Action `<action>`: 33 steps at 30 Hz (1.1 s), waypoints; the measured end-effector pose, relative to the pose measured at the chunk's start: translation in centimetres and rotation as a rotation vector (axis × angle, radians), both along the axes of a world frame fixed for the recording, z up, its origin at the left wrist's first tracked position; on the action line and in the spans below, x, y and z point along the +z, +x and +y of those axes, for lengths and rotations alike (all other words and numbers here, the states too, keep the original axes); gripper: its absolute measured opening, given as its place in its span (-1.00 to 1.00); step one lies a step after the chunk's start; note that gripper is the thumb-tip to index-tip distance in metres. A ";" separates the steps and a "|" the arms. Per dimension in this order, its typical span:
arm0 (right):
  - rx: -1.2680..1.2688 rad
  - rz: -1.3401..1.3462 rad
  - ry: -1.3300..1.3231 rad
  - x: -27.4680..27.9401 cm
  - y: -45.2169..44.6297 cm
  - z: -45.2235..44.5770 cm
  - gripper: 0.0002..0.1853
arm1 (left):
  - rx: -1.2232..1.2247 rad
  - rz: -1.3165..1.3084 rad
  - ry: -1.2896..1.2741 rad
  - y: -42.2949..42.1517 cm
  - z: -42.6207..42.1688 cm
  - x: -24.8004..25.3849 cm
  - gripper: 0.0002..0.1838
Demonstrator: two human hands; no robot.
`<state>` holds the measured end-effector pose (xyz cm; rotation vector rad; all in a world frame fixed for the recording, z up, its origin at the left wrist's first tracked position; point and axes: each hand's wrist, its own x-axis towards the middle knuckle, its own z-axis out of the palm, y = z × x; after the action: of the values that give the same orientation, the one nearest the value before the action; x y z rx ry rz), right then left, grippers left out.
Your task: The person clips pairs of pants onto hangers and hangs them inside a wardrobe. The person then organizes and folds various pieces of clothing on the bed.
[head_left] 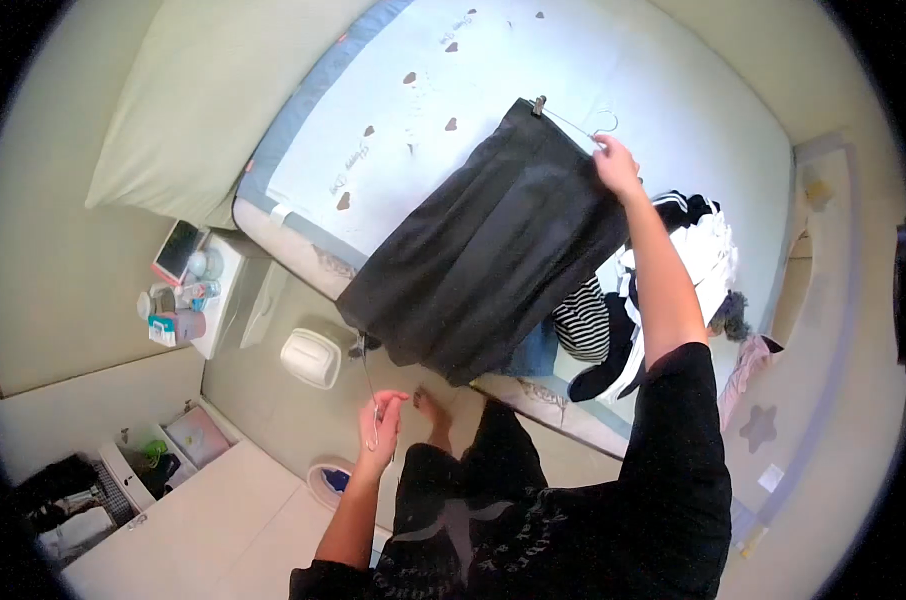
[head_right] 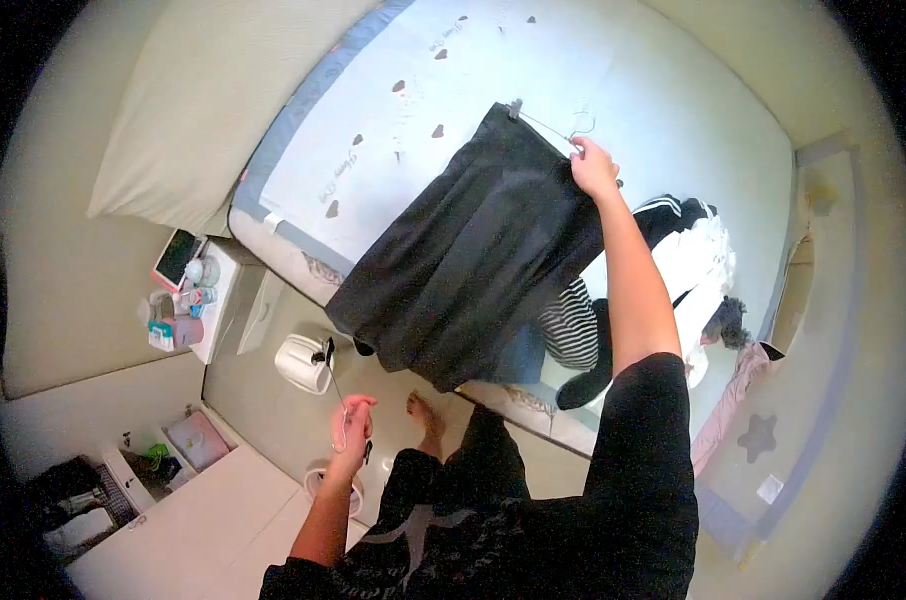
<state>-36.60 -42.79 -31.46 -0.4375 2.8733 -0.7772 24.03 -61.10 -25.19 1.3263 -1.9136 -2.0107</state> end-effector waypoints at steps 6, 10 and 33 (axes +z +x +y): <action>-0.043 -0.186 0.150 -11.7 -5.2 2.3 -0.48 | -0.011 0.003 -0.014 -4.7 2.7 -3.7 -0.81; -0.038 -0.139 0.406 -16.3 -5.4 2.5 -0.37 | 0.026 -0.018 0.072 -6.7 3.1 -6.1 -0.80; 0.124 -0.888 -0.905 -7.8 30.9 7.3 -0.57 | -0.293 0.094 -0.023 -13.3 4.6 -4.2 -0.62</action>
<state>-5.66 -35.54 -39.28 -0.2348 1.5708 -1.6834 10.77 -56.48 -29.43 0.9729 -2.1871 -2.1234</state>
